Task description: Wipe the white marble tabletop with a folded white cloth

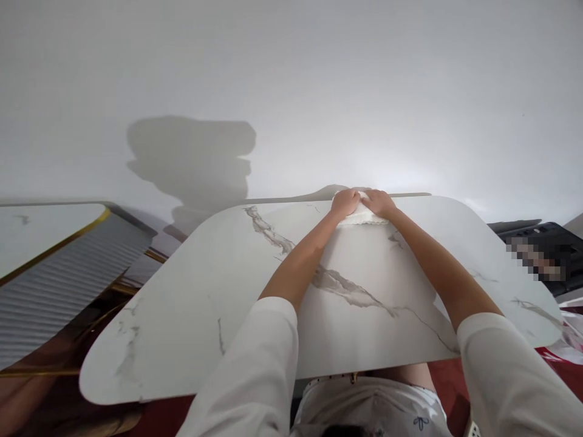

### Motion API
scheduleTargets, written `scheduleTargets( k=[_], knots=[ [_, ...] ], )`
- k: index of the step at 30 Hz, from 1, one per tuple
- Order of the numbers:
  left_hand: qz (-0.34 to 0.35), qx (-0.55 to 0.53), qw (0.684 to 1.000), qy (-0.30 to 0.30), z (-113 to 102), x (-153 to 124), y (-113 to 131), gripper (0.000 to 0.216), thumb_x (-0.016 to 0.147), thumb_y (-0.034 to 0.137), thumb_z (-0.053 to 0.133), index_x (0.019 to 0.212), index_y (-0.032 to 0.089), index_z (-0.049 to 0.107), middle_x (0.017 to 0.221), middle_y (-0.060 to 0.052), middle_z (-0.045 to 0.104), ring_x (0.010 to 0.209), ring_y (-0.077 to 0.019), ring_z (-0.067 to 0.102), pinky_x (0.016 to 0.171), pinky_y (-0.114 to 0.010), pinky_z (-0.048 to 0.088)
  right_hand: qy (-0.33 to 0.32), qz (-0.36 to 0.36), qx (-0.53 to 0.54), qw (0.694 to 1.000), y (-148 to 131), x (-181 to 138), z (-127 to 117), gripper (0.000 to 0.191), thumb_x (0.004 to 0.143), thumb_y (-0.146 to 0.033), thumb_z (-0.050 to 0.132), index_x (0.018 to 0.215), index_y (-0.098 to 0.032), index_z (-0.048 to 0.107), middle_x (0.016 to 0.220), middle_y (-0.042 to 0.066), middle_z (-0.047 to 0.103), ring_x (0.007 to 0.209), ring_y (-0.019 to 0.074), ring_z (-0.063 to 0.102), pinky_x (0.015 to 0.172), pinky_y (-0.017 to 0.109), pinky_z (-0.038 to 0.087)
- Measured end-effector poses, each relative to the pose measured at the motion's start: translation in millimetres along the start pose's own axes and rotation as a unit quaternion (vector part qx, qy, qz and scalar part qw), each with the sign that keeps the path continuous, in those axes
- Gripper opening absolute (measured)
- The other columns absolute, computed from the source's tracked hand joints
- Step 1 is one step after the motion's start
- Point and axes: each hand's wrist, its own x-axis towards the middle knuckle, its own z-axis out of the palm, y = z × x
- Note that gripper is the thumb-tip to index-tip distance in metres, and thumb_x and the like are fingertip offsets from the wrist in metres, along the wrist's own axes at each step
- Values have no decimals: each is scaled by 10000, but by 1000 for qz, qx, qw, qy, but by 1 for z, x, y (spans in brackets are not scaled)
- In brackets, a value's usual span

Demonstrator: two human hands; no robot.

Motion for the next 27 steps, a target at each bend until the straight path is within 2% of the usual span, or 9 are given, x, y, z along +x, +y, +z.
scheduleTargets(
  k=[4,8,14,18,22,24,27],
  knots=[
    [52,29,998,21,-1,-10,2,312,911,209,335,915,160,643,992,-103,687,975,-245,609,870,-343,432,-1,-28,-10,1000,-1,-10,0,463,967,-332,305,1310,-95,505,1383,173,531,1306,295,433,1044,434,336],
    [97,64,993,34,-3,-30,7,263,900,151,356,1009,123,593,1099,-148,638,1081,-256,559,969,-362,391,-7,-47,-24,999,-5,-26,-1,555,969,-363,288,1436,-73,366,1518,156,374,1412,296,287,1116,465,251],
    [95,72,992,41,-9,-74,21,267,912,144,339,1062,100,555,1135,-164,609,1122,-256,532,1013,-367,371,-38,-42,-25,998,-21,-66,-7,617,970,-381,249,1490,-51,278,1566,154,269,1453,293,202,1158,473,182],
    [96,64,992,46,-17,-120,34,250,889,134,353,1031,115,558,1119,-161,609,1106,-262,537,1011,-384,385,-36,-48,-28,998,-41,-112,-15,617,965,-375,247,1484,-44,289,1559,158,284,1449,298,218,1154,494,201],
    [115,49,991,41,-29,-185,45,300,890,158,341,1093,97,553,1151,-167,604,1147,-269,526,1043,-399,378,-39,-48,-23,998,-71,-174,-24,626,964,-389,237,1486,-46,285,1558,159,287,1447,296,226,1158,499,206],
    [113,36,992,35,-34,-218,49,352,901,194,334,1174,88,529,1240,-169,580,1225,-271,491,1081,-412,354,-39,-52,-21,998,-86,-205,-27,627,962,-404,245,1486,-63,289,1558,150,291,1448,290,227,1164,497,204],
    [92,16,995,16,-39,-259,57,456,911,240,319,1317,73,444,1426,-172,462,1362,-274,376,1156,-442,267,-29,-53,-16,998,-102,-243,-31,604,965,-421,260,1486,-118,298,1558,120,305,1450,272,230,1174,487,203]
  ],
)
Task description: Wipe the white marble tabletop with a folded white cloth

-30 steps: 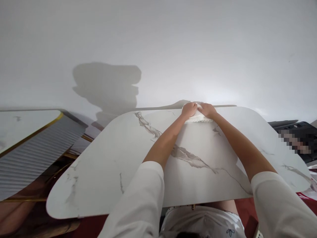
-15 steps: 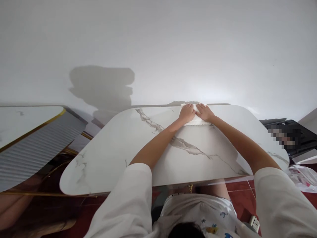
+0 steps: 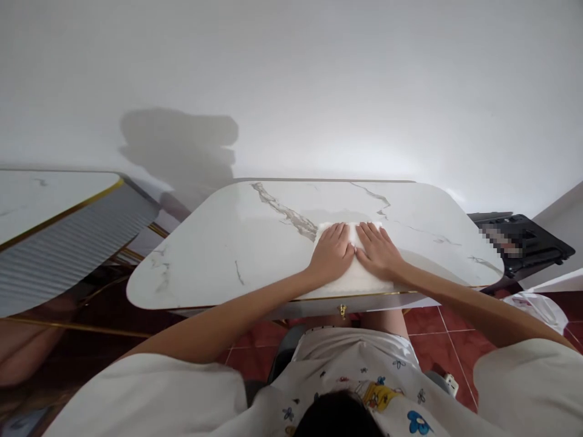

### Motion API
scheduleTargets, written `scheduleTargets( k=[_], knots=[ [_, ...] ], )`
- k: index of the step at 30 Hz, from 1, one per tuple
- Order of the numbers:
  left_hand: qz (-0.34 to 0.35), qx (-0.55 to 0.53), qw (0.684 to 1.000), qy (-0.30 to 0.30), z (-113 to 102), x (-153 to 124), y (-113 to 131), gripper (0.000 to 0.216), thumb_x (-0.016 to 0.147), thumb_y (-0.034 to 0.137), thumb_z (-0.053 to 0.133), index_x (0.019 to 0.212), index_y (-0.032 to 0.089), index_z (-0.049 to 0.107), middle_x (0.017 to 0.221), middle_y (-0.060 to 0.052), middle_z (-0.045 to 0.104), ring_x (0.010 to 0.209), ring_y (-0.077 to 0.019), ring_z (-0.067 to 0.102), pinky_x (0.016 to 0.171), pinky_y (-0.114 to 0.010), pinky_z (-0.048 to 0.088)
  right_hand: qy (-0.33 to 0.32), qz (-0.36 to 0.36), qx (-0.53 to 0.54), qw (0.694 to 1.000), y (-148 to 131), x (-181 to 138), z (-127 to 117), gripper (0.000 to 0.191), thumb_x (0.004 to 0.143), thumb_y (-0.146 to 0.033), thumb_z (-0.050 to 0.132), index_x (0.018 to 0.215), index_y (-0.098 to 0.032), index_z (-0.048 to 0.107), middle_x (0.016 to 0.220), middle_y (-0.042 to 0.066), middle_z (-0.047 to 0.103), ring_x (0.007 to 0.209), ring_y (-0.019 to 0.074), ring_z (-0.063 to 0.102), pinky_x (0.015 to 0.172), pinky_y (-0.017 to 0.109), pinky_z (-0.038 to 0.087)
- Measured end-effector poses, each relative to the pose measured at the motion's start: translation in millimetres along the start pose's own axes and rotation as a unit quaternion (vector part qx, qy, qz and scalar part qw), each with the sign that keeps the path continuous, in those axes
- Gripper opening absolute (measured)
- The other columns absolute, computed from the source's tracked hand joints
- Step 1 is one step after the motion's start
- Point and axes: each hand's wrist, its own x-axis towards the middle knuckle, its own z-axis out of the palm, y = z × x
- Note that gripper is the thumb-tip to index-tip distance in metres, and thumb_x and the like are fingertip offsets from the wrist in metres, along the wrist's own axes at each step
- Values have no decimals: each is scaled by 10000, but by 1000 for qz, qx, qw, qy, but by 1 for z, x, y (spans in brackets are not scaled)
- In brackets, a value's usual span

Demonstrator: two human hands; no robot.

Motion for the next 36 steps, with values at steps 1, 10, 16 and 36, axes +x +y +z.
scheduleTargets(
  k=[1,10,16,36],
  knots=[
    [-7,-10,1000,-12,-2,-9,5,484,909,247,316,1344,63,422,1460,-174,428,1385,-274,346,1171,-444,243,4,0,2,1000,-3,-10,-1,594,967,-424,263,1485,-135,301,1557,111,312,1450,266,232,1177,481,203],
    [-48,-103,992,-57,0,-18,59,581,832,239,384,1390,78,385,1502,-161,384,1418,-267,300,1183,-446,226,4,-25,31,999,27,-59,-14,625,973,-486,244,1503,-159,287,1552,105,321,1451,270,228,1164,518,224],
    [-30,-112,992,-56,16,12,79,482,816,236,421,1292,177,464,1418,-113,490,1369,-246,374,1151,-385,278,0,20,34,999,63,-67,-17,645,963,-534,239,1513,-199,283,1559,82,305,1460,258,201,1172,503,221],
    [-49,-34,998,11,64,212,-6,238,912,187,346,1003,142,560,1144,-135,622,1156,-246,521,1030,-359,347,25,17,12,999,178,150,9,578,952,-413,290,1452,-142,390,1519,86,391,1415,287,304,1128,458,264]
  ],
)
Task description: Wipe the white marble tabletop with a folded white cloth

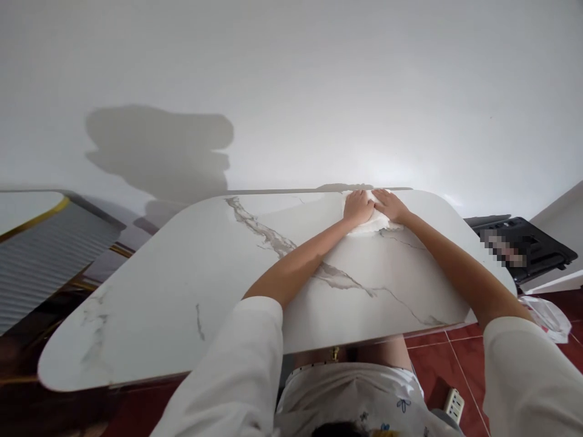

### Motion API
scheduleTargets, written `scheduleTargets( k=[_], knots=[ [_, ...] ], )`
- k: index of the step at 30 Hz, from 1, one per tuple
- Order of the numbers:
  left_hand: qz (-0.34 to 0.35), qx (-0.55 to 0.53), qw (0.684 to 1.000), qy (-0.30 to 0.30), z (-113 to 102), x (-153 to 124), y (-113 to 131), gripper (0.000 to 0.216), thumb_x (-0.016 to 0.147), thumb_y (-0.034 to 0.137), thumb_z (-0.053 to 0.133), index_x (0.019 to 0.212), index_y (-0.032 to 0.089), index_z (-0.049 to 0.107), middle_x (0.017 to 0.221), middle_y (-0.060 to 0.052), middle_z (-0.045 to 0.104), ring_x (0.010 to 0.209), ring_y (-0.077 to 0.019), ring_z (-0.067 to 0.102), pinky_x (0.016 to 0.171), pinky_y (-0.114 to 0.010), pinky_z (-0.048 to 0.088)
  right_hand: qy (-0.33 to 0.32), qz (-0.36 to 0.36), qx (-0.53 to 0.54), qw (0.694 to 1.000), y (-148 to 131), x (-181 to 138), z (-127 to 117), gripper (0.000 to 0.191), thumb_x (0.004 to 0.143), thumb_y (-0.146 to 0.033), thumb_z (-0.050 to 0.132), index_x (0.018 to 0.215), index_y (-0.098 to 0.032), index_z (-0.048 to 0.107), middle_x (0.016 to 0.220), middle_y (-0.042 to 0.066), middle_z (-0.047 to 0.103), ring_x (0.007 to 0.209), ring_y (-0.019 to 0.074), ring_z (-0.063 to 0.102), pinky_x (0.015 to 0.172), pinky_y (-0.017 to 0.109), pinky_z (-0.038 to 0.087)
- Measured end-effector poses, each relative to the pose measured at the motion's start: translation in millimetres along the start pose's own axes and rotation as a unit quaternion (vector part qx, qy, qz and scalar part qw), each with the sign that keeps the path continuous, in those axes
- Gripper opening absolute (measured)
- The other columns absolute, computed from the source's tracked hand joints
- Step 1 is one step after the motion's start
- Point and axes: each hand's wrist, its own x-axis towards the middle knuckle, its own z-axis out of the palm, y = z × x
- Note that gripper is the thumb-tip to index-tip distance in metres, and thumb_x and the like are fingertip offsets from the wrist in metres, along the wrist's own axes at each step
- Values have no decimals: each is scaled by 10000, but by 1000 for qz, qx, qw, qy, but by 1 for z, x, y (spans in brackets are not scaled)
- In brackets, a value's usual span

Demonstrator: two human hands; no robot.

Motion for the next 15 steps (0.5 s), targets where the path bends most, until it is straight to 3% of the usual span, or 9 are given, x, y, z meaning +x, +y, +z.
scheduleTargets(
  k=[4,7,11,15],
  knots=[
    [-4,13,1000,10,8,31,-14,294,912,189,346,1055,115,592,1182,-147,627,1166,-256,527,1033,-369,351,8,8,6,1000,13,35,6,550,957,-409,301,1413,-137,443,1489,82,440,1386,278,349,1107,417,295],
    [-10,19,1000,-6,9,47,-20,326,914,215,344,997,132,648,1095,-131,675,1099,-261,575,986,-377,389,4,27,33,999,16,50,7,494,965,-406,296,1325,-171,538,1379,85,563,1256,283,500,1020,399,382],
    [-32,25,999,-26,8,58,-24,394,931,266,324,924,148,700,982,-116,711,992,-274,628,907,-391,431,-3,84,53,995,15,58,5,459,966,-435,305,1192,-201,629,1188,93,681,1066,288,615,872,369,457],
    [-26,29,999,-23,9,58,-24,407,935,266,318,926,137,704,983,-128,713,987,-279,634,896,-388,436,1,74,44,996,15,58,5,448,966,-416,302,1221,-211,607,1239,77,657,1115,282,594,916,375,444]
  ],
)
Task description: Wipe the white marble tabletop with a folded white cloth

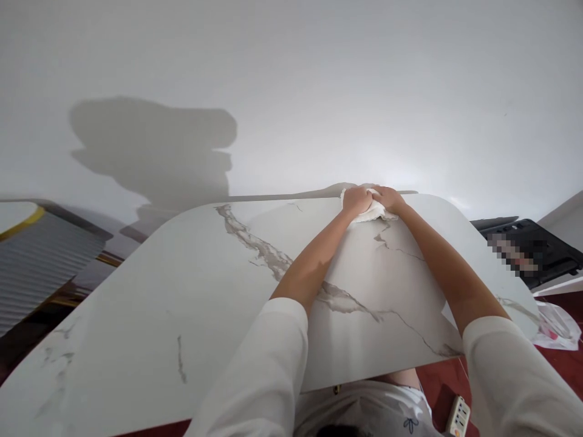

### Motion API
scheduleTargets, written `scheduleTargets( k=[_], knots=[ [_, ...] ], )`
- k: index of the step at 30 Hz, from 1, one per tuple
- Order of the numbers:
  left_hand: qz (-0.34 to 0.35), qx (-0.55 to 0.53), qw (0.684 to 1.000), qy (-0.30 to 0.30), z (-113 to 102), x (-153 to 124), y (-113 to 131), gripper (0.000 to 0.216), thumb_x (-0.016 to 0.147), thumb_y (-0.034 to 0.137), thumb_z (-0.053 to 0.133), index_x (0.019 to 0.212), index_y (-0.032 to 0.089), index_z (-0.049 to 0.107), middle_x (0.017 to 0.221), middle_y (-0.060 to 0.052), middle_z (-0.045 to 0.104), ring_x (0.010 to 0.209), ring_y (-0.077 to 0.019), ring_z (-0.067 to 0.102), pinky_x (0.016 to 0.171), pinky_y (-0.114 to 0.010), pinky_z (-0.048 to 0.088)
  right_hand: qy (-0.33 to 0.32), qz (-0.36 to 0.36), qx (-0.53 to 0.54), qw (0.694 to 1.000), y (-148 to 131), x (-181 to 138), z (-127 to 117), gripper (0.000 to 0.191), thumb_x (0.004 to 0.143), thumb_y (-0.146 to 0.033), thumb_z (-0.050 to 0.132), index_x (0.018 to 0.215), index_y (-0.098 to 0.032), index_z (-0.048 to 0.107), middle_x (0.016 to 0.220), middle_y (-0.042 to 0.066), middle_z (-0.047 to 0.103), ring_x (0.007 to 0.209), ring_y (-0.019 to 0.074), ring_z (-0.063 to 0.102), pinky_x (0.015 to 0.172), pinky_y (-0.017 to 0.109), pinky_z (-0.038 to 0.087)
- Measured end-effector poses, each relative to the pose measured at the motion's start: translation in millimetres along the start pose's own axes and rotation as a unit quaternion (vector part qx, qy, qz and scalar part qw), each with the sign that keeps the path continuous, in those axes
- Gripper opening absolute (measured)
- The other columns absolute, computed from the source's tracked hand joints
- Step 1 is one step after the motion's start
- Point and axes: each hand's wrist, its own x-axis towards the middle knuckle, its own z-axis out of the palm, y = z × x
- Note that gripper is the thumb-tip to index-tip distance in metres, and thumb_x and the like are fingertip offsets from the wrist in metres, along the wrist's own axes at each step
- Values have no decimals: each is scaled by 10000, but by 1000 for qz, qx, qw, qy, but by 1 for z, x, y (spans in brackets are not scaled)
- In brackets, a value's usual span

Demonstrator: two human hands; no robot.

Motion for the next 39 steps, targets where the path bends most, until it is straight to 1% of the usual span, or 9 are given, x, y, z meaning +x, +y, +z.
scheduleTargets(
  k=[3,6,11,17,21,27,33,36,39],
  knots=[
    [24,-4,1000,18,1,-6,1,369,930,238,330,988,121,675,1046,-141,695,1045,-275,610,948,-387,410,6,-26,-32,999,-1,-6,1,473,969,-371,287,1321,-169,531,1378,92,561,1246,273,510,1022,388,382],
    [46,5,998,31,0,-17,2,335,926,195,333,1073,112,622,1135,-152,655,1133,-273,557,1001,-391,370,4,-18,-63,998,-7,-20,0,524,966,-351,282,1419,-124,418,1498,108,421,1381,264,360,1100,410,305],
    [73,25,997,30,-7,-51,6,312,933,178,321,1140,108,544,1206,-167,593,1200,-271,495,1034,-382,334,-17,-6,-60,998,-24,-52,-2,580,965,-365,273,1488,-116,309,1568,96,290,1450,268,221,1147,444,225],
    [112,36,993,27,-21,-115,12,286,923,181,337,1124,108,526,1195,-169,573,1179,-280,489,1036,-393,335,-29,-32,-57,997,-49,-113,-5,605,974,-402,258,1502,-109,285,1571,125,269,1457,286,199,1157,466,203],
    [112,33,993,30,-29,-162,20,312,913,182,338,1149,99,523,1189,-173,573,1183,-281,490,1052,-401,337,-24,-48,-49,997,-69,-160,-9,593,975,-410,254,1503,-142,288,1570,111,277,1458,279,201,1159,477,199],
    [77,-7,997,20,-37,-229,42,425,900,201,349,1303,105,445,1390,-171,493,1336,-290,396,1122,-435,287,-38,-58,-37,997,-91,-229,-20,611,975,-433,247,1507,-133,280,1580,102,251,1464,269,180,1170,487,197],
    [11,-80,994,-68,-42,-268,87,553,881,227,362,1419,104,343,1532,-151,339,1439,-271,256,1186,-449,187,-49,-77,8,996,-73,-286,-33,652,971,-573,225,1527,-233,233,1584,55,244,1473,250,141,1185,505,171],
    [-9,-108,988,-115,-43,-269,113,607,877,259,358,1464,126,279,1570,-115,272,1466,-244,188,1204,-421,137,-36,-78,26,996,-50,-299,-39,663,959,-616,235,1524,-269,239,1576,44,270,1468,256,163,1184,517,180],
    [-19,-135,980,-142,-42,-258,133,652,866,303,371,1482,137,238,1580,-101,247,1474,-250,157,1208,-419,114,-29,-81,35,996,-21,-299,-44,677,947,-638,248,1516,-272,268,1564,47,304,1459,267,199,1183,518,196]
  ],
)
